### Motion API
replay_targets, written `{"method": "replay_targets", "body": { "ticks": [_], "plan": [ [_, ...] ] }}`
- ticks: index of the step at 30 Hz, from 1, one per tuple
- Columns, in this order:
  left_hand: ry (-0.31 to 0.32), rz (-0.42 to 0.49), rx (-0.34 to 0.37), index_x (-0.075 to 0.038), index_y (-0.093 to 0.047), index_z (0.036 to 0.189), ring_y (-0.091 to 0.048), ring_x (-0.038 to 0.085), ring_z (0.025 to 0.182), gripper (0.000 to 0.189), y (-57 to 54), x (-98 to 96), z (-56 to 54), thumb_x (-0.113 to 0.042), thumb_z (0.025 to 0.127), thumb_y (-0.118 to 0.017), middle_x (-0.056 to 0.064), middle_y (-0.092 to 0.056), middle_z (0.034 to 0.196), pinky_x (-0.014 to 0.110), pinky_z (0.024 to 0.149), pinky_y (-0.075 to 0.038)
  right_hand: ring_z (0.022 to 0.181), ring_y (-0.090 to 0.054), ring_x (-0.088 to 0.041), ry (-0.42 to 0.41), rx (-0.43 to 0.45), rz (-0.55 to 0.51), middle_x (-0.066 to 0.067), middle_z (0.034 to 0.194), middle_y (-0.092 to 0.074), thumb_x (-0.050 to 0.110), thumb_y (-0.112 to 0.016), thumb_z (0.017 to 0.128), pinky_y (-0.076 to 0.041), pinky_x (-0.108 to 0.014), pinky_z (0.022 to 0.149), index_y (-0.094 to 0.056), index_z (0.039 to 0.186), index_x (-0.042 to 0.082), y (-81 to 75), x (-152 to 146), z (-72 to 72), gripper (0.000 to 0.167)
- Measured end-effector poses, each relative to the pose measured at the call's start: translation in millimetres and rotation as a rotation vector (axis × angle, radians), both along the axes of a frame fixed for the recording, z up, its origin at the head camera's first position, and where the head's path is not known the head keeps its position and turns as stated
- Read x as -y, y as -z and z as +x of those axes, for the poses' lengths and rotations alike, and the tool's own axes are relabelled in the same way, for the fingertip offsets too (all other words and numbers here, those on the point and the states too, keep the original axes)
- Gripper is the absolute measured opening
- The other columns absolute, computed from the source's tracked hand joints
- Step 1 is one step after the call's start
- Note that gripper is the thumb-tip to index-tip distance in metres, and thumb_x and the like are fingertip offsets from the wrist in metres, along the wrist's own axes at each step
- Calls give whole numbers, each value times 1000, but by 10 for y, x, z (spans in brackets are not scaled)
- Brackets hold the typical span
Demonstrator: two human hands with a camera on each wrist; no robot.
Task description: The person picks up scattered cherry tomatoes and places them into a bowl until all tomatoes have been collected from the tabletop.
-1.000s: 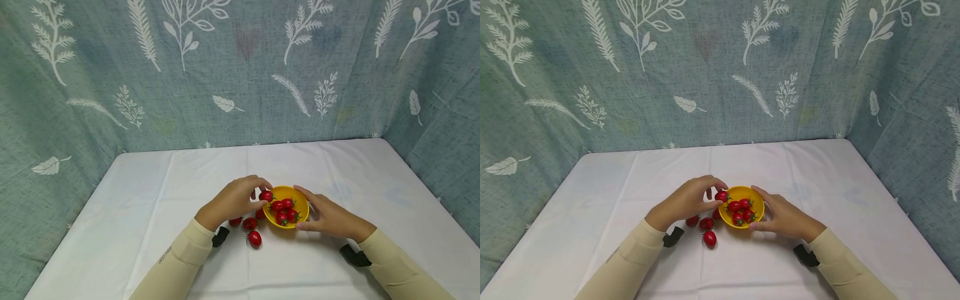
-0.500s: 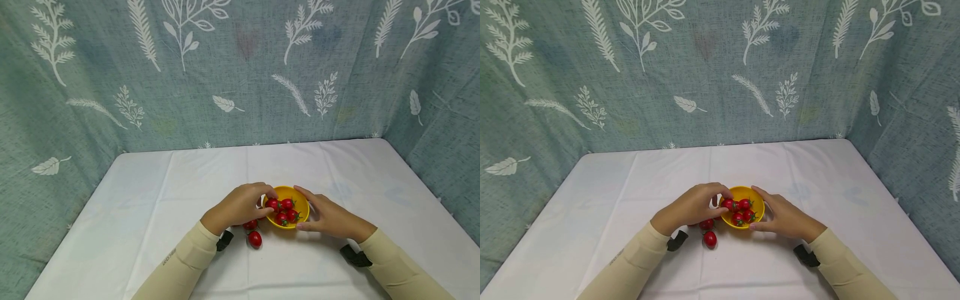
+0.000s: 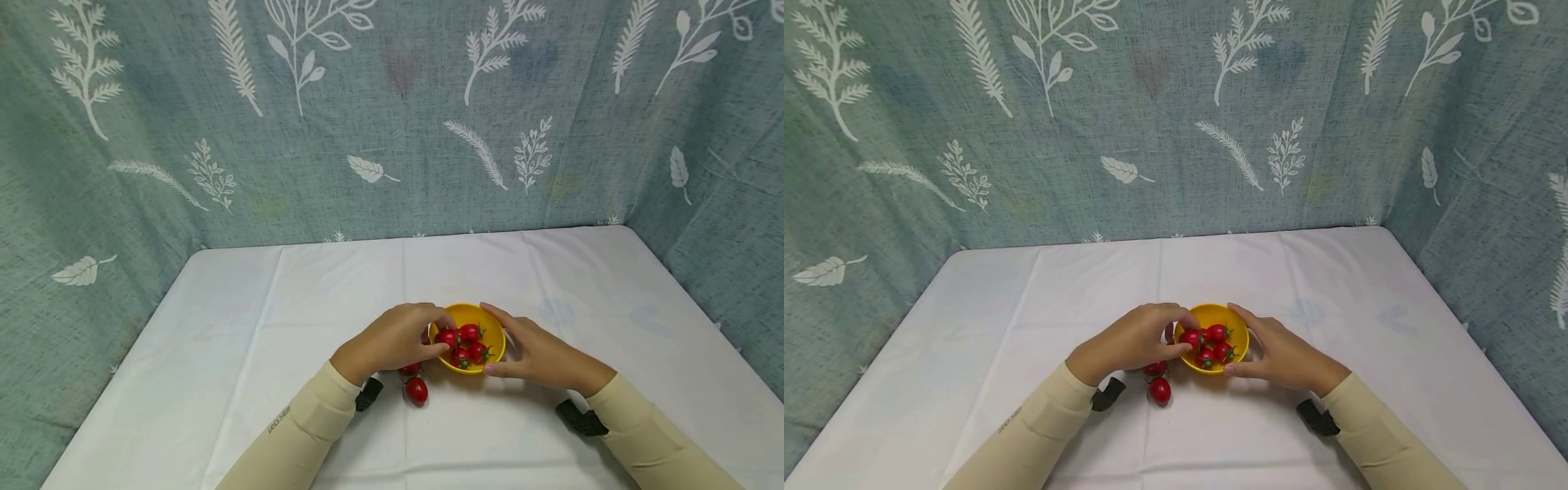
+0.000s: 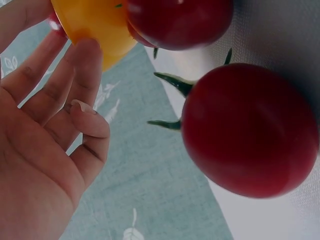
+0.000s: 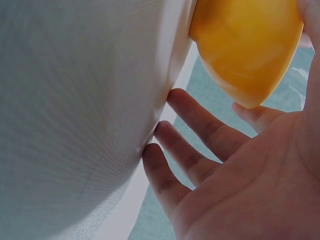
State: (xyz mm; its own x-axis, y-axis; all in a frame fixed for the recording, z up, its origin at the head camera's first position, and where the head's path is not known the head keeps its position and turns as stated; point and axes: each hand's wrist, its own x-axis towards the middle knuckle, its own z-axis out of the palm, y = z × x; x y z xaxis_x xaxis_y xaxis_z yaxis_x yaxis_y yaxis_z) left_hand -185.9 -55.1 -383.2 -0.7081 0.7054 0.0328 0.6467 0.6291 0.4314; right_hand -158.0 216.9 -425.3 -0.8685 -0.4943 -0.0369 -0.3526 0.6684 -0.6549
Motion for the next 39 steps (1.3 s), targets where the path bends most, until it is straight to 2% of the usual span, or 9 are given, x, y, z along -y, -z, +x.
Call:
{"method": "replay_targets", "body": {
  "ticks": [5, 12, 18, 21, 26, 32, 39],
  "plan": [
    [1, -9, 35, -19, -70, 116, -60, 10, 78, 28, 3, -3, -3, -29, 91, -74, -11, -69, 99, 17, 70, -49, 137, -44, -42, 4, 6, 7, -18, 149, -47, 54, -76, 82, -32, -70, 109, -20, 160, 20, 2, 5, -5, 102],
    [-3, -2, 97, -20, -71, 116, -56, 4, 74, 25, 15, 6, -9, -29, 92, -73, -14, -68, 96, 18, 70, -49, 138, -43, -43, 8, 10, 11, -18, 150, -46, 54, -76, 82, -31, -70, 110, -20, 161, 22, 6, 7, -10, 102],
    [-2, 0, 173, -19, -71, 117, -57, 3, 69, 24, 17, 11, -4, -27, 94, -70, -13, -67, 92, 19, 70, -49, 139, -42, -43, 9, 17, 7, -18, 152, -45, 54, -76, 82, -30, -70, 110, -20, 161, 22, -2, 13, -9, 102],
    [-6, -5, 187, -19, -71, 118, -57, 3, 67, 24, 23, 12, -6, -28, 95, -69, -14, -66, 89, 19, 70, -49, 138, -43, -43, 11, 13, 12, -17, 151, -45, 54, -76, 82, -31, -70, 109, -19, 161, 23, 0, 12, -8, 102],
    [-7, -12, 176, -20, -71, 118, -57, 3, 68, 25, 25, 17, -5, -29, 95, -68, -14, -66, 89, 20, 70, -49, 138, -43, -42, 9, 9, 14, -17, 151, -45, 54, -76, 82, -31, -70, 109, -19, 161, 23, 1, 14, -7, 102],
    [-11, -2, 127, -20, -70, 120, -57, 5, 76, 26, -6, 45, -8, -30, 96, -68, -13, -67, 98, 20, 70, -49, 137, -44, -43, 7, 7, 20, -18, 150, -46, 55, -76, 82, -32, -70, 108, -20, 160, 21, 2, 12, -7, 102],
    [-27, 15, 79, -18, -68, 124, -60, 9, 87, 29, -60, 112, -54, -26, 96, -67, -9, -67, 106, 22, 74, -50, 138, -42, -42, 19, 15, 23, -16, 152, -44, 59, -75, 81, -31, -69, 110, -19, 161, 24, 17, 7, -4, 103]
  ]
}}
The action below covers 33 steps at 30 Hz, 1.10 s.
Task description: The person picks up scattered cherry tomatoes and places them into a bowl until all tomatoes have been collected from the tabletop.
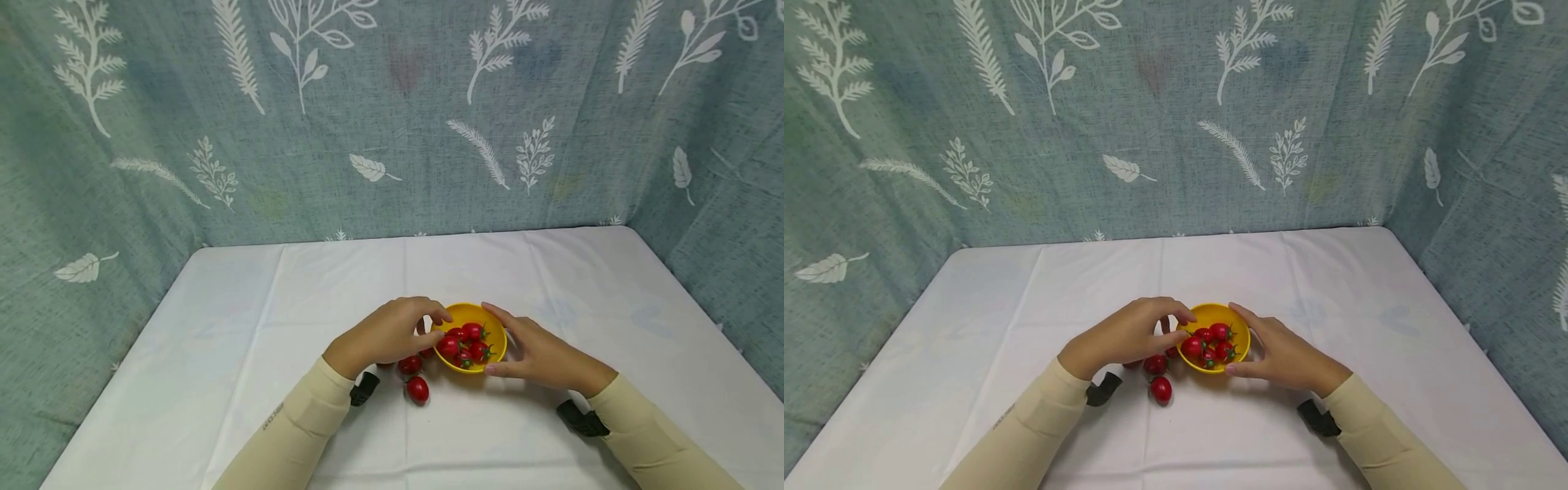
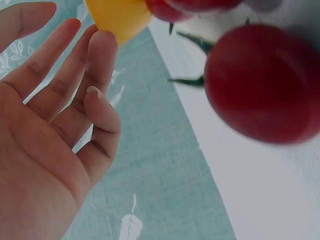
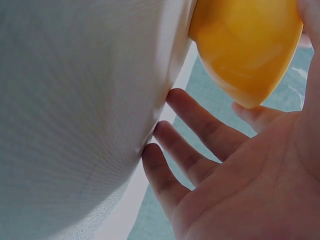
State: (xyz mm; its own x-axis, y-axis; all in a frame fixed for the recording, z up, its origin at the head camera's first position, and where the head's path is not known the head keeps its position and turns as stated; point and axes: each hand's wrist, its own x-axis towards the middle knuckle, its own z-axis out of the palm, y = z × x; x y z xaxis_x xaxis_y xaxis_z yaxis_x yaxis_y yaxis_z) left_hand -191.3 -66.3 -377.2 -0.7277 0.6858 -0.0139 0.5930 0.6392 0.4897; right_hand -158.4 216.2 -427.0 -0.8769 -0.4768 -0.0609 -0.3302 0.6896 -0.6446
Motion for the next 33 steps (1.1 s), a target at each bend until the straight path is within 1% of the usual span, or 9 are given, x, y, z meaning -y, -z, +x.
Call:
{"method": "replay_targets", "body": {
  "ticks": [5, 7, 10, 14, 17, 22, 27, 33],
  "plan": [
    [-17, 5, 4, -18, -67, 126, -61, 10, 88, 33, -16, 69, -46, -26, 94, -69, -4, -69, 111, 23, 72, -52, 138, -43, -43, 1, -3, -7, -16, 152, -45, 57, -75, 81, -31, -70, 109, -21, 160, 22, -4, 9, 3, 102],
    [-37, 5, 15, -19, -67, 126, -61, 10, 89, 33, -16, 96, -66, -26, 94, -70, -3, -69, 112, 23, 71, -52, 138, -42, -43, 3, 0, -5, -16, 153, -44, 57, -76, 81, -31, -70, 109, -21, 160, 21, -5, 10, 3, 103],
    [-72, -7, 36, -21, -67, 124, -60, 10, 87, 31, -8, 129, -89, -26, 93, -71, -4, -69, 109, 24, 71, -52, 139, -41, -43, 9, 4, -5, -15, 154, -43, 57, -76, 80, -31, -70, 110, -21, 160, 21, -8, 11, 2, 103],
    [-107, -34, 96, -22, -67, 120, -61, 10, 84, 29, 23, 156, -106, -26, 92, -72, -5, -68, 107, 24, 73, -53, 139, -42, -44, 4, 0, -2, -16, 154, -43, 57, -76, 81, -31, -70, 109, -21, 160, 21, -12, 11, 8, 103],
    [-117, -51, 147, -22, -68, 118, -62, 11, 83, 27, 53, 162, -115, -26, 91, -72, -4, -69, 107, 26, 74, -54, 138, -42, -44, 4, -2, 0, -16, 154, -43, 57, -75, 82, -32, -70, 109, -20, 160, 22, -18, 11, 12, 102],
    [-121, -84, 185, -23, -69, 116, -61, 13, 88, 27, 108, 158, -121, -29, 90, -74, -3, -70, 106, 30, 79, -53, 139, -42, -43, 6, -1, -2, -15, 154, -44, 57, -76, 81, -31, -69, 110, -21, 160, 22, -28, 13, 12, 103],
    [-106, -99, 178, -23, -69, 114, -60, 12, 89, 28, 157, 149, -121, -34, 89, -75, -5, -69, 102, 30, 80, -52, 138, -42, -44, 0, -5, 1, -16, 153, -44, 56, -76, 82, -32, -69, 109, -21, 160, 20, -23, 11, 10, 103],
    [-85, -123, 154, -22, -69, 109, -59, 11, 88, 27, 179, 125, -99, -37, 88, -76, -6, -69, 96, 29, 80, -51, 140, -41, -42, 0, 1, -15, -15, 154, -43, 57, -76, 81, -30, -69, 110, -20, 160, 20, -8, 10, 0, 104]
  ]
}}
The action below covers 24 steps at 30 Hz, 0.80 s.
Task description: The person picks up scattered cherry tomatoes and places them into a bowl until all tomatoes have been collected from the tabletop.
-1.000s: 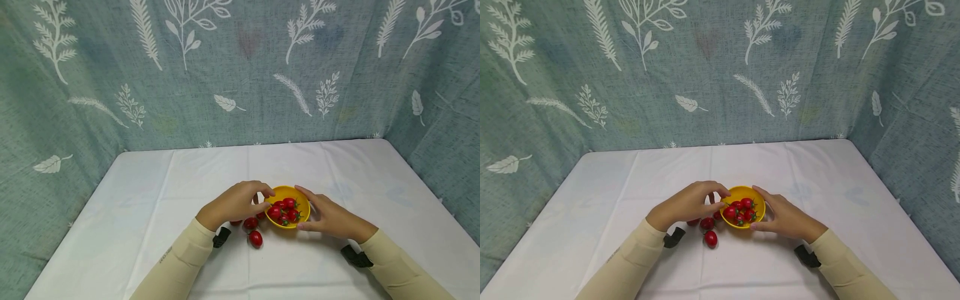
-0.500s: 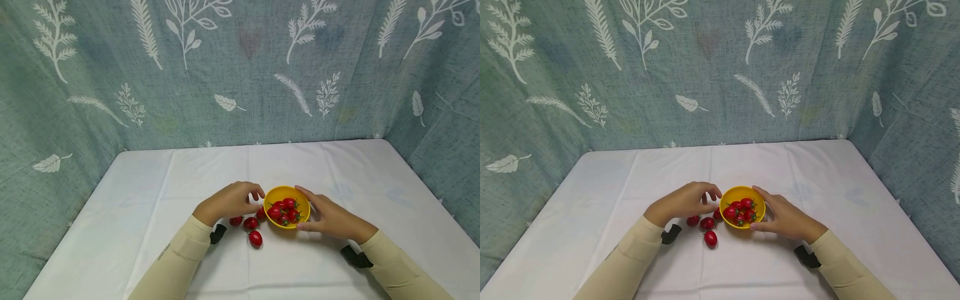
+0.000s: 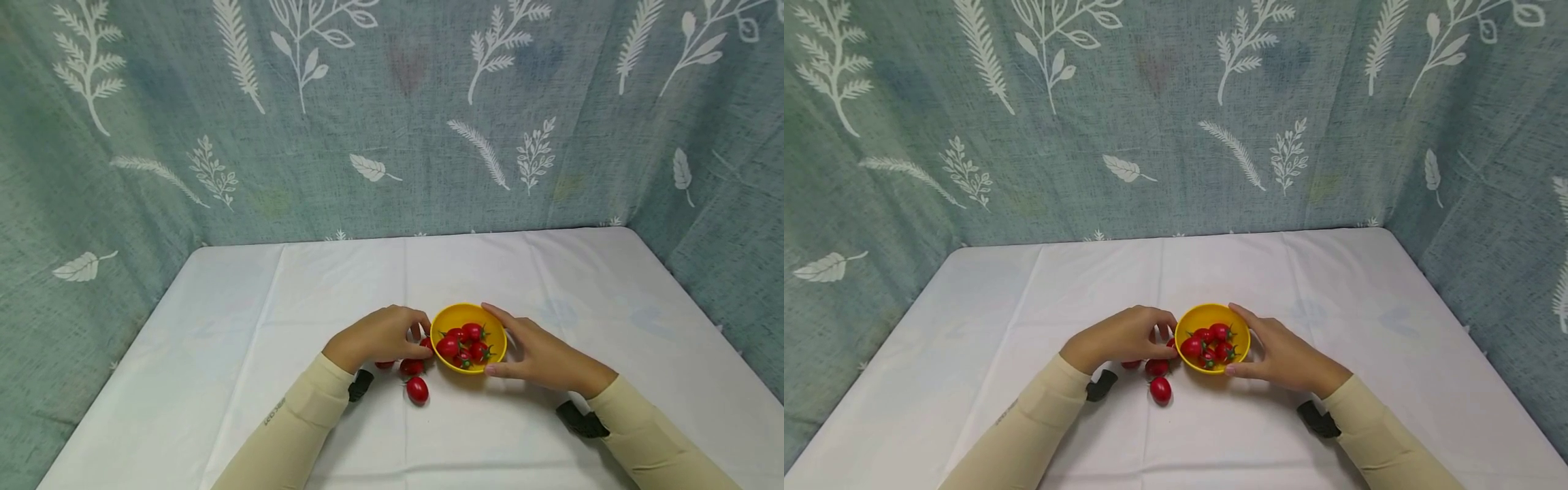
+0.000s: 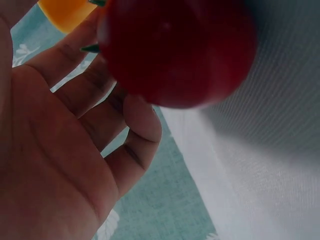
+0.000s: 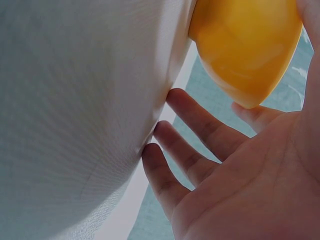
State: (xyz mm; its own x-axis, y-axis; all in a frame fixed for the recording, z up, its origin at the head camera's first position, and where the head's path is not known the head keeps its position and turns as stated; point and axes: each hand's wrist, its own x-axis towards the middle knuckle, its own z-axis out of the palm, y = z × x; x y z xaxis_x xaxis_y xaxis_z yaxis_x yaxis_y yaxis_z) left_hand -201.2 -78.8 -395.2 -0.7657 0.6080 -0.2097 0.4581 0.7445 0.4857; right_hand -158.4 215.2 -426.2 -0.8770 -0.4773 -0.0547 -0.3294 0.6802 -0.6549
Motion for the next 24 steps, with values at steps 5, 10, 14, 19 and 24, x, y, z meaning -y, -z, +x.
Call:
{"method": "replay_targets", "body": {
  "ticks": [5, 10, 14, 19, 24],
  "plan": [
    [-3, -23, -3, -21, -69, 110, -59, 11, 86, 29, -1, -21, 12, -37, 88, -76, -6, -69, 95, 28, 80, -51, 138, -43, -42, 5, -2, 1, -15, 153, -44, 58, -76, 81, -31, -69, 110, -21, 160, 20, 4, 0, -1, 104],
    [-10, -34, 15, -20, -68, 111, -59, 10, 82, 29, 1, -21, 15, -37, 89, -75, -6, -68, 94, 26, 76, -51, 138, -43, -42, 3, -8, 4, -15, 152, -45, 59, -75, 81, -32, -68, 109, -21, 160, 20, 9, 2, -4, 104],
    [-15, -37, 18, -20, -68, 112, -60, 10, 79, 29, 9, -15, 15, -37, 89, -74, -6, -68, 94, 26, 74, -51, 138, -44, -42, -2, -14, 1, -15, 152, -46, 58, -76, 81, -32, -68, 110, -22, 160, 20, 16, 1, -6, 104],
    [-34, -60, 20, -21, -68, 111, -59, 9, 73, 25, 9, -12, 24, -35, 90, -73, -8, -67, 90, 27, 70, -50, 138, -43, -43, -14, -19, -6, -15, 152, -45, 55, -76, 81, -31, -69, 110, -21, 160, 18, 15, 2, -3, 103],
    [-78, -63, 43, -21, -66, 111, -58, 12, 59, 23, -3, -14, 31, -30, 91, -72, -5, -65, 84, 28, 60, -49, 138, -43, -43, 1, -8, 10, -16, 153, -44, 57, -76, 81, -31, -69, 110, -20, 160, 21, 12, 0, 3, 103]
  ]
}}
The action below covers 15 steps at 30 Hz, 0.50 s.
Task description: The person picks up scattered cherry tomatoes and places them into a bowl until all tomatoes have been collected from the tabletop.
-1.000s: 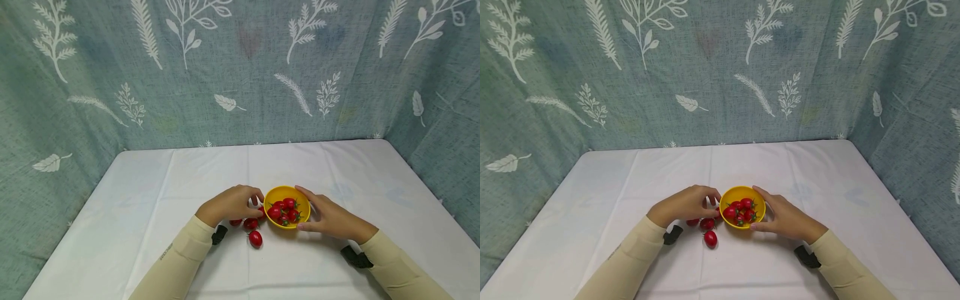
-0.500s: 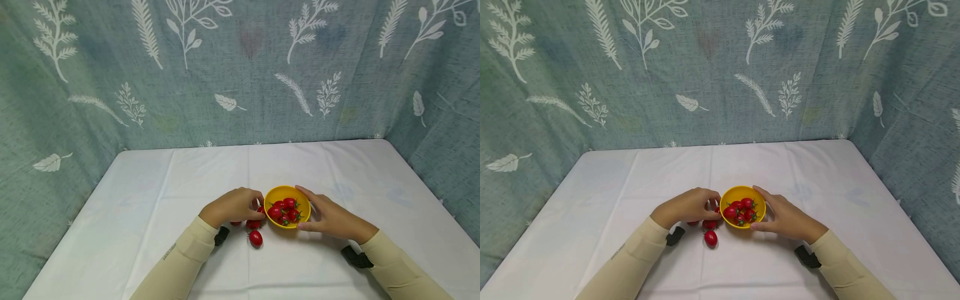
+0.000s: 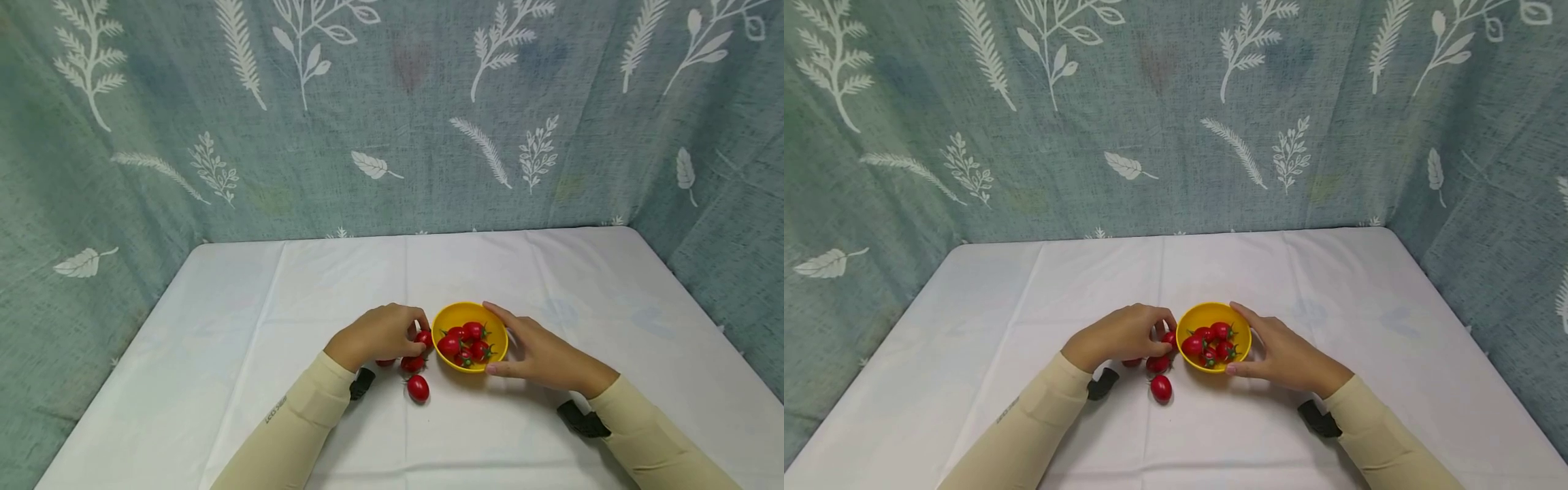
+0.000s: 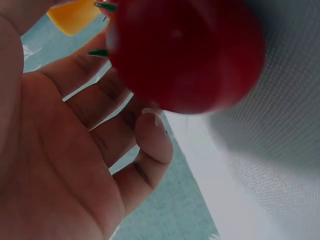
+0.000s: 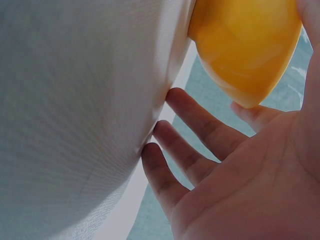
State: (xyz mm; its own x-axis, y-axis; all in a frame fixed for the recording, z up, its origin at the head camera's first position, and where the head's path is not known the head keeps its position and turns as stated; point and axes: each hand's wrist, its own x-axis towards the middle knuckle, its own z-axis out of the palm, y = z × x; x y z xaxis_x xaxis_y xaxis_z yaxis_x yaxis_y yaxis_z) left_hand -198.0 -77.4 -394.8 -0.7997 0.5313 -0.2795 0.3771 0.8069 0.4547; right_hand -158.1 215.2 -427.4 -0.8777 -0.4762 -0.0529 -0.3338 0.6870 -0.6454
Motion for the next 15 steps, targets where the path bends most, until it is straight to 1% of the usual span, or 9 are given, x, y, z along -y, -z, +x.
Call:
{"method": "replay_targets", "body": {
  "ticks": [2, 6, 12, 15],
  "plan": [
    [-9, 0, -2, -20, -65, 112, -58, 12, 58, 23, 0, -2, -3, -28, 91, -72, -5, -64, 83, 28, 59, -49, 138, -43, -43, 5, 5, 2, -16, 153, -44, 57, -76, 81, -31, -69, 110, -20, 160, 22, 0, -1, 0, 103],
    [-4, 1, -14, -20, -65, 111, -57, 12, 67, 23, 12, -5, -10, -27, 90, -72, -5, -64, 84, 27, 61, -48, 138, -42, -44, 2, 9, -2, -17, 153, -44, 57, -75, 81, -31, -70, 110, -20, 160, 20, -1, 0, 2, 103],
    [-6, 22, -6, -20, -64, 112, -58, 13, 62, 25, 16, -4, -25, -26, 89, -73, -6, -65, 88, 28, 61, -50, 138, -42, -44, -5, -4, 6, -17, 153, -43, 58, -74, 82, -31, -70, 109, -19, 161, 21, -10, -6, 7, 102],
    [-12, 19, -17, -21, -64, 112, -59, 12, 65, 26, -2, 1, -27, -28, 88, -74, -6, -66, 90, 27, 61, -50, 138, -42, -44, -6, 0, 6, -17, 153, -43, 57, -74, 83, -31, -70, 109, -19, 161, 21, -20, -6, 12, 102]
  ]
}}
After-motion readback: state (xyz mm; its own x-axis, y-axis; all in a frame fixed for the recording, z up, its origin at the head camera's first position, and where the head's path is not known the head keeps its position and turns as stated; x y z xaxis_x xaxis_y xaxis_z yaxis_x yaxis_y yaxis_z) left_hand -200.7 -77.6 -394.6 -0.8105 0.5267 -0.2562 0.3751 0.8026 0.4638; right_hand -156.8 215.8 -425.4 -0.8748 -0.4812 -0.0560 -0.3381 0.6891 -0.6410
